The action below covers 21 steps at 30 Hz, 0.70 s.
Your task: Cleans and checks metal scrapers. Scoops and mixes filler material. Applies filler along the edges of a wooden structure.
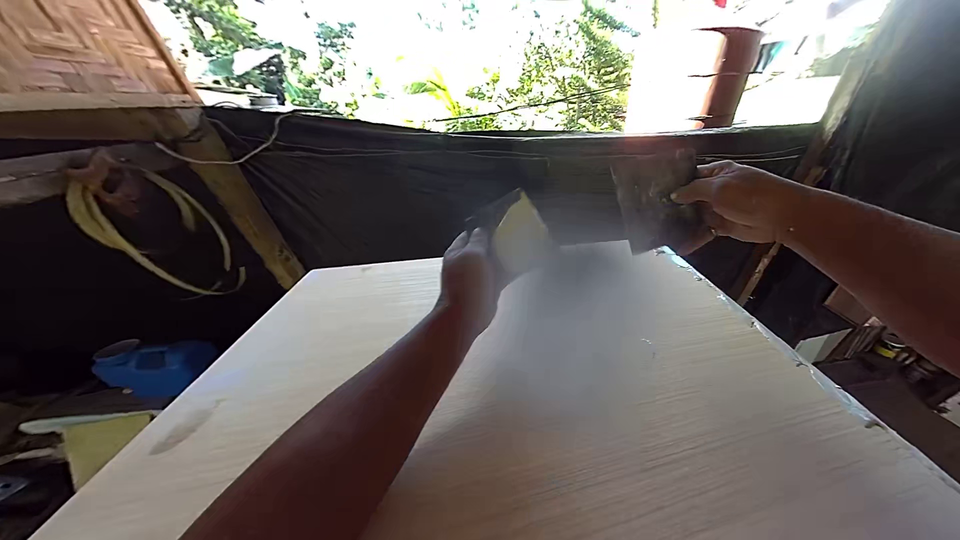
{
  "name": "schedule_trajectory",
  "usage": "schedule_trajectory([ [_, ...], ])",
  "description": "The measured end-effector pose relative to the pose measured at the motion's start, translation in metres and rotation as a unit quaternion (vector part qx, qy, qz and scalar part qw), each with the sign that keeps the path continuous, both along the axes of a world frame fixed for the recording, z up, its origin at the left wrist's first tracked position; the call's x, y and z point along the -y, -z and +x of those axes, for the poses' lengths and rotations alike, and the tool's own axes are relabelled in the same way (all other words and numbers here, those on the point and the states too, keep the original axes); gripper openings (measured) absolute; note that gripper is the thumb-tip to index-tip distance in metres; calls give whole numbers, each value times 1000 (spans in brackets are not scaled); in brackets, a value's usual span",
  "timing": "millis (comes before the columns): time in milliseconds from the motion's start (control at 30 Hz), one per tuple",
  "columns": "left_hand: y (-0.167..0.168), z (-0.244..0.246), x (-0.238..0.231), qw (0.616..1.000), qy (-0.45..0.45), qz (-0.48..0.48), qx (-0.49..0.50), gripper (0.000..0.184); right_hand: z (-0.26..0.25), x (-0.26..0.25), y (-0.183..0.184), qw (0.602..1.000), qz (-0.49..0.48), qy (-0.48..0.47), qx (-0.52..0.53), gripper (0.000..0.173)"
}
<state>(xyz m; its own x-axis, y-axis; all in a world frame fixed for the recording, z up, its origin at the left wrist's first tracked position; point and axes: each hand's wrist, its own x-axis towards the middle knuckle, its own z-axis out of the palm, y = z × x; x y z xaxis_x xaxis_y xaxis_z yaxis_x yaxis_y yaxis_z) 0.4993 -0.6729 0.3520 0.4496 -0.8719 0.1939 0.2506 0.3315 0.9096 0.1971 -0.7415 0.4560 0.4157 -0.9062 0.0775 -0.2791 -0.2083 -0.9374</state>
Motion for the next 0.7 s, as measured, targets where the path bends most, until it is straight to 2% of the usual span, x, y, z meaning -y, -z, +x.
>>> schedule_trajectory([
  [67, 17, 6, 3, 999, -5, 43, -1, 40, -12, 21, -2, 1000, -1, -19, 5, 28],
  [133, 29, 6, 5, 996, -9, 83, -10, 36, -18, 48, 0, 987, -111, -28, -110, 25],
  [167, 32, 5, 6, 995, -9, 94, -14, 36, -19, 64, 1, 958, -194, -20, -209, 22],
  [233, 33, 4, 8, 995, -2, 102, -16, 36, -19, 103, 9, 863, -329, -22, -384, 19],
  [267, 33, 4, 8, 994, 2, 104, -16, 37, -17, 120, 14, 823, -355, -23, -443, 18],
  [333, 35, 3, 7, 995, 6, 102, -11, 35, -10, 146, 28, 780, -348, -7, -520, 19],
  [433, 34, 1, 5, 995, 6, 98, -12, 36, 0, 174, 45, 762, -312, 3, -567, 19],
  [700, 32, -2, 4, 995, 9, 98, 6, 34, 4, 195, 58, 776, -275, 19, -567, 23],
])
